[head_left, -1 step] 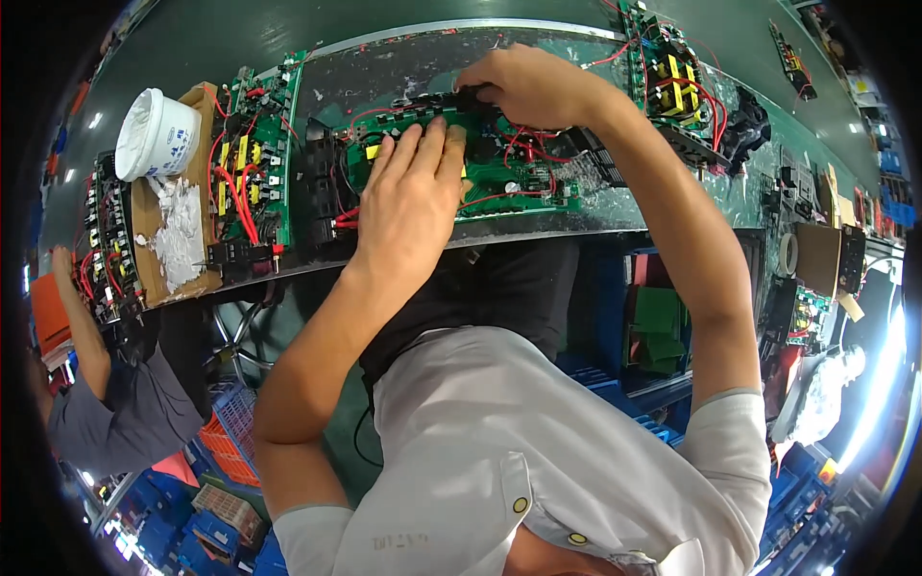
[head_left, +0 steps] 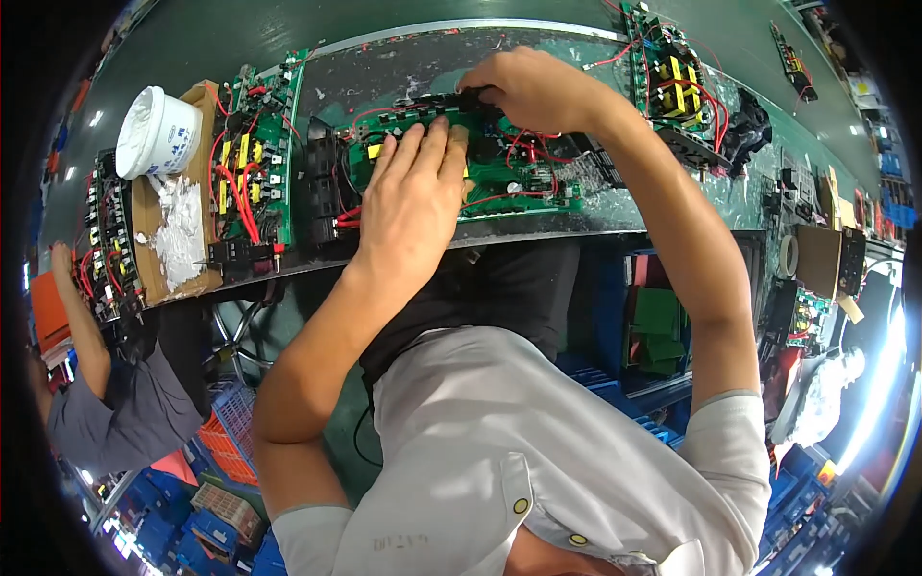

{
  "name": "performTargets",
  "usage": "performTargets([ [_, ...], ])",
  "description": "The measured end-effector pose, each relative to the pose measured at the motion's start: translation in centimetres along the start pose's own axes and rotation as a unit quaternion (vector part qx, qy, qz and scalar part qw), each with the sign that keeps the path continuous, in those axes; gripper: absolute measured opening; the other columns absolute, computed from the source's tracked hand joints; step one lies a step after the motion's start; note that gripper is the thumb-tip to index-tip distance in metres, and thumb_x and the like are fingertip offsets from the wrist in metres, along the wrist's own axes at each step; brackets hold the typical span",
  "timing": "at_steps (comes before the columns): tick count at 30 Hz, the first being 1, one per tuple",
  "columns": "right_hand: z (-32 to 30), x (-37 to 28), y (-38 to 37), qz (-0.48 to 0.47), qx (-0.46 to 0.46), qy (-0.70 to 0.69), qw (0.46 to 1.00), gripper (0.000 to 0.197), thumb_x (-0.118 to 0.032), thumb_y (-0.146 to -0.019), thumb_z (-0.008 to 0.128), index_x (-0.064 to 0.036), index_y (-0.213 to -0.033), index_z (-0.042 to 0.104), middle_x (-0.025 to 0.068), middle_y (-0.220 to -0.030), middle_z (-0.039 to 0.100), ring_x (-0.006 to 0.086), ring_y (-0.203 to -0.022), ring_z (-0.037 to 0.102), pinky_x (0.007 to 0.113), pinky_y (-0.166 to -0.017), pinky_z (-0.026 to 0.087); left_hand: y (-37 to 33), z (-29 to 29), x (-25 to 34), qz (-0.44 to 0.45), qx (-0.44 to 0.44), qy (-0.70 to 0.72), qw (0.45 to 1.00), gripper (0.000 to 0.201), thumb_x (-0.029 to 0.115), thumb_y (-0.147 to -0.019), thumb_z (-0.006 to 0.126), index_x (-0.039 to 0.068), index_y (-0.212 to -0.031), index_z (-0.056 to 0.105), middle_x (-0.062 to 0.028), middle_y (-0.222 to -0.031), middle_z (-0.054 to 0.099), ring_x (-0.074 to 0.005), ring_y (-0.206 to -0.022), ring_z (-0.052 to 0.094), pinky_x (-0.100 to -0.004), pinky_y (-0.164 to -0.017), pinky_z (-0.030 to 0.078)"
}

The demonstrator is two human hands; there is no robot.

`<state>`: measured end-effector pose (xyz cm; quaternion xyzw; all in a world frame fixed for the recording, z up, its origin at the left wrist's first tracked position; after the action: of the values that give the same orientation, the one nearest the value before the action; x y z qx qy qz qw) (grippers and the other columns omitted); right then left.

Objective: Assembling electronic components and wiring onto circuit boards in a factory.

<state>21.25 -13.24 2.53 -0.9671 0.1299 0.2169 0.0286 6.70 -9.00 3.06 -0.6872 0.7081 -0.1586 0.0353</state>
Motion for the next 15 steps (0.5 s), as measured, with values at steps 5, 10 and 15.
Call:
performTargets([
  [5,0.0,-1.4,1.0,0.042,0.031,0.01,0.999,0.031,-0.001,-0.083,0.061,-0.0062,-0.112,0.07,0.0213,-0.091,0.07,0.042,-0.087,0.066,0.05,-0.076,0.053,0.2,0.1,-0.3,-0.007,-0.002,-0.009,1.0,0.053,0.016,-0.081,0.075,0.001,-0.129,0.058,-0.0157,-0.134,0.058,-0.0341,-0.122,0.056,-0.0477,-0.105,0.046],
  [10,0.4,-1.0,1.3,0.057,0.04,0.007,0.998,0.032,0.0,-0.083,0.061,-0.0061,-0.113,0.069,0.0221,-0.091,0.069,0.0422,-0.087,0.066,0.049,-0.076,0.053,0.1,-0.1,-0.2,-0.001,0.005,-0.003,1.0,0.049,0.02,-0.084,0.07,-0.002,-0.127,0.06,-0.0186,-0.131,0.061,-0.0348,-0.121,0.057,-0.0484,-0.107,0.043],
  [15,0.8,-1.8,-2.1,0.026,-0.007,-0.01,1.0,0.035,-0.003,-0.082,0.059,-0.009,-0.114,0.071,0.0209,-0.091,0.071,0.0413,-0.087,0.067,0.048,-0.079,0.054,0.3,0.2,-0.1,-0.006,0.028,0.011,1.0,0.053,0.019,-0.082,0.073,0.0,-0.129,0.058,-0.0178,-0.131,0.06,-0.0356,-0.12,0.057,-0.0498,-0.104,0.045],
])
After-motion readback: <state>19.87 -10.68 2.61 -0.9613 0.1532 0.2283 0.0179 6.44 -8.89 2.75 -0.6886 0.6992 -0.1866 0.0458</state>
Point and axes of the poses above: each hand's wrist, its own y-axis away from the middle knuckle, its own z-axis out of the palm, x = y × z, the point moved 7 cm from there along -y, towards the middle knuckle
